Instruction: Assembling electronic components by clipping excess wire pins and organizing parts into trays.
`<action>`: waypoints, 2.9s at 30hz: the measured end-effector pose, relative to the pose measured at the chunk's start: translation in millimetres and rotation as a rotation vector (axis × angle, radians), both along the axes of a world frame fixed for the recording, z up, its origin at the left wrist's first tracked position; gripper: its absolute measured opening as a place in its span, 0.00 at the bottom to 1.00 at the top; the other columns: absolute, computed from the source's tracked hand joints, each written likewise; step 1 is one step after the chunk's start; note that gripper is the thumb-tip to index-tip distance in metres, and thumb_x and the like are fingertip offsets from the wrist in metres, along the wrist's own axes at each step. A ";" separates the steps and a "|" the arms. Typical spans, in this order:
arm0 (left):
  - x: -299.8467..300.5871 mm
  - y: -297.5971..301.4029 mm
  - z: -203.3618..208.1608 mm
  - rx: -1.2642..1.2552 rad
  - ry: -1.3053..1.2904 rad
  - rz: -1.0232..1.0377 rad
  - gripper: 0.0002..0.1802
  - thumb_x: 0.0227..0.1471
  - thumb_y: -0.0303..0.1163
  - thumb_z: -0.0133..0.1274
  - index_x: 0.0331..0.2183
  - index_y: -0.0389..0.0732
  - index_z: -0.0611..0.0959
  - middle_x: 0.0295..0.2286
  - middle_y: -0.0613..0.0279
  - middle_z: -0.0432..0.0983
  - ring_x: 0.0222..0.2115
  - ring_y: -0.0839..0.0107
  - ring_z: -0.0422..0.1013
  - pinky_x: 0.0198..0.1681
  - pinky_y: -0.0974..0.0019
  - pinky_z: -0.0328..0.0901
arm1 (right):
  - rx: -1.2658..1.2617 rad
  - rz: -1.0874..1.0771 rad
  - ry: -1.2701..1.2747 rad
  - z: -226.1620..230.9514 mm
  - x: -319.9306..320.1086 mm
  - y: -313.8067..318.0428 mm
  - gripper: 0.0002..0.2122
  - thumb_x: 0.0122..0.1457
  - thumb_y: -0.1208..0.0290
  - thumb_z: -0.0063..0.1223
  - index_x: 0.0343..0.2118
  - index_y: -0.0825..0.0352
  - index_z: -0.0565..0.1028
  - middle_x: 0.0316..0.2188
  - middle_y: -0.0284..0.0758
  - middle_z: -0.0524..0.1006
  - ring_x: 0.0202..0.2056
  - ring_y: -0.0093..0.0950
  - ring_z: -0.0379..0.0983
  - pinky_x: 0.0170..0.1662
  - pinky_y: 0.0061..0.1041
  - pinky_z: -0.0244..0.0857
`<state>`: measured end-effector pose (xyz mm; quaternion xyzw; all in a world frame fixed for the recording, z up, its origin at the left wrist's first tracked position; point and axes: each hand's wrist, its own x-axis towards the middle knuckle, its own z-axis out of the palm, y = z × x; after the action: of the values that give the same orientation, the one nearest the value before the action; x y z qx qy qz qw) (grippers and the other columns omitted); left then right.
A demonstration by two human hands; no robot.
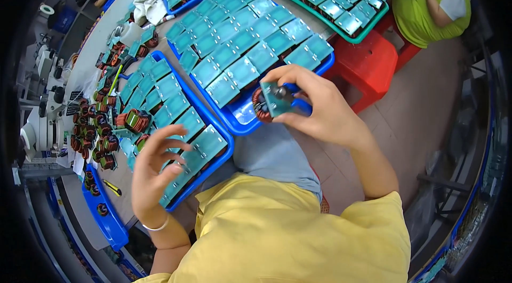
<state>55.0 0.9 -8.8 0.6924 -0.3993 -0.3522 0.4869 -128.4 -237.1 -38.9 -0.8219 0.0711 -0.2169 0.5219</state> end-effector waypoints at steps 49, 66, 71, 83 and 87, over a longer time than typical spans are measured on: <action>-35.4 10.2 -24.9 -0.330 1.124 0.048 0.36 0.49 0.45 0.53 0.52 0.35 0.59 0.46 0.53 0.65 0.43 0.65 0.68 0.46 0.62 0.65 | 0.424 0.198 -0.134 16.3 47.3 70.8 0.22 0.39 0.70 0.67 0.32 0.64 0.63 0.38 0.44 0.72 0.40 0.28 0.68 0.44 0.26 0.60; -47.2 1.5 -19.1 -0.318 0.766 0.080 0.41 0.45 0.42 0.58 0.53 0.31 0.59 0.49 0.53 0.60 0.49 0.63 0.62 0.49 0.61 0.62 | 0.245 0.040 -0.108 23.2 46.0 74.5 0.25 0.32 0.71 0.72 0.30 0.64 0.63 0.35 0.41 0.73 0.35 0.26 0.68 0.41 0.24 0.61; -48.0 -9.6 -15.1 -0.378 0.653 0.202 0.44 0.42 0.25 0.58 0.57 0.34 0.52 0.50 0.52 0.58 0.46 0.65 0.64 0.50 0.62 0.61 | 0.048 -0.047 -0.187 22.1 46.3 74.7 0.22 0.38 0.67 0.69 0.32 0.67 0.65 0.31 0.38 0.72 0.33 0.26 0.67 0.37 0.24 0.62; -44.7 -8.8 -3.5 -0.293 0.489 0.357 0.47 0.27 0.40 0.71 0.48 0.35 0.65 0.37 0.54 0.71 0.36 0.68 0.70 0.35 0.70 0.67 | -0.561 0.099 0.028 38.3 22.7 64.5 0.21 0.46 0.55 0.58 0.32 0.70 0.69 0.25 0.38 0.69 0.26 0.33 0.68 0.30 0.28 0.62; -37.1 0.1 -10.2 -0.339 0.218 0.142 0.41 0.32 0.22 0.66 0.48 0.37 0.63 0.45 0.58 0.65 0.43 0.70 0.68 0.44 0.68 0.66 | -0.661 0.129 0.046 43.5 21.1 67.9 0.20 0.46 0.53 0.56 0.28 0.67 0.68 0.22 0.34 0.66 0.23 0.31 0.65 0.27 0.26 0.59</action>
<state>17.9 1.0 -19.0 0.5848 -0.3479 -0.3179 0.6603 -107.3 -169.2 4.6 -0.9541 -0.0434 -0.1763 0.2382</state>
